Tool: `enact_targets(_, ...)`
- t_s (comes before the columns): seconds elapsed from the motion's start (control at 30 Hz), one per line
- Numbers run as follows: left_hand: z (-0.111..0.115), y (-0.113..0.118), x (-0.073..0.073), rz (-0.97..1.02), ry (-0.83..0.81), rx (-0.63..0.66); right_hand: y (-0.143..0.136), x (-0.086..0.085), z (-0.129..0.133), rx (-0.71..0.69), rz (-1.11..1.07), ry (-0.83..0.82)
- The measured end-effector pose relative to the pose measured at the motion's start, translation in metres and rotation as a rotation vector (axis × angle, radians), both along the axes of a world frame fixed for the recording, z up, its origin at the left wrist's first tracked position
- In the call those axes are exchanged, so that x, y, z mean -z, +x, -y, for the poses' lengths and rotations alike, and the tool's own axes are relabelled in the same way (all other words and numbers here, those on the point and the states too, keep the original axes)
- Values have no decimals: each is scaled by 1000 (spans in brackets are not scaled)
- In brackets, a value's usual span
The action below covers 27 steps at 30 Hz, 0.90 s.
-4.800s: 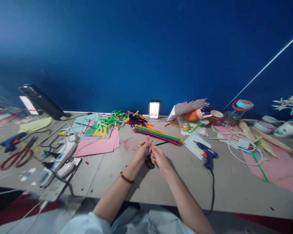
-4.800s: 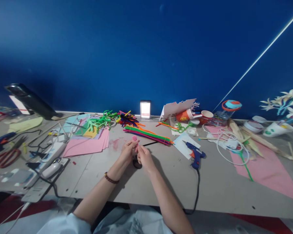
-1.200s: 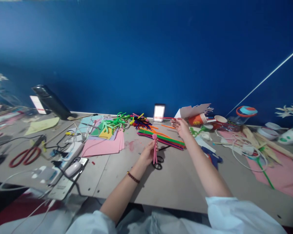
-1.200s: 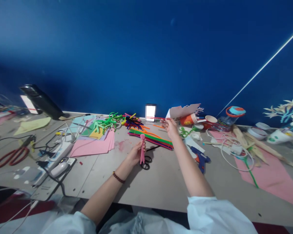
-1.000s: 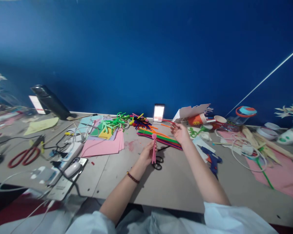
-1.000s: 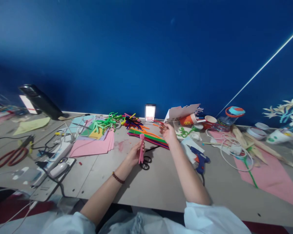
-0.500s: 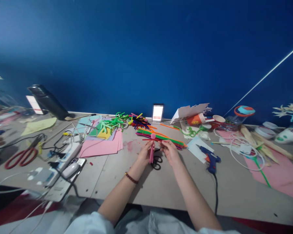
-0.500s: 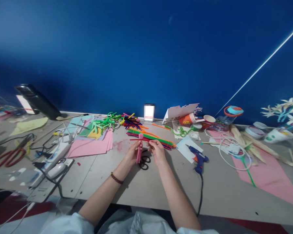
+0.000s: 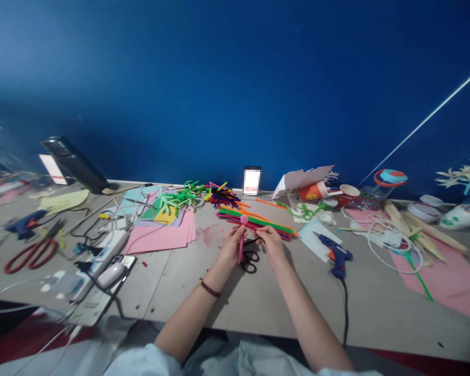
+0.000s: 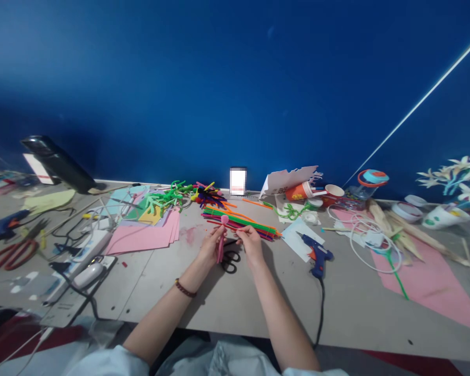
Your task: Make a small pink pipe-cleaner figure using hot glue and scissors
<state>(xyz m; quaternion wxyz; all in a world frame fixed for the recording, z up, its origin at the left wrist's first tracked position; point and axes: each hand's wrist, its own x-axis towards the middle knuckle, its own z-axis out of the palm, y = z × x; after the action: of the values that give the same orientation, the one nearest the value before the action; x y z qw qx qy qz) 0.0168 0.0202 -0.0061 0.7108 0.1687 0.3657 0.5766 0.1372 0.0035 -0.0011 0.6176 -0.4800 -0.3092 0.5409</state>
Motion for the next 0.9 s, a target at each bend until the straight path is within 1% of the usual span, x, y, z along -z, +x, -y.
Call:
enact_targets(0.1,1,0,-2,-41,-24,2,1,1,-1,8,84,41)
enact_targets(0.3,2,-2,-5,-117,-51,-17,2,4,0,-55,153,45)
enact_targets(0.57,1,0,2,-188,3,-43,4,14,-4,-63,160,33)
enact_targets(0.7,2,0,2,-231,18,-82,3,13,-4,-53,150,26)
enact_targets(0.9,6,1,-2,-294,49,-142,1,7,0,-122,209,19)
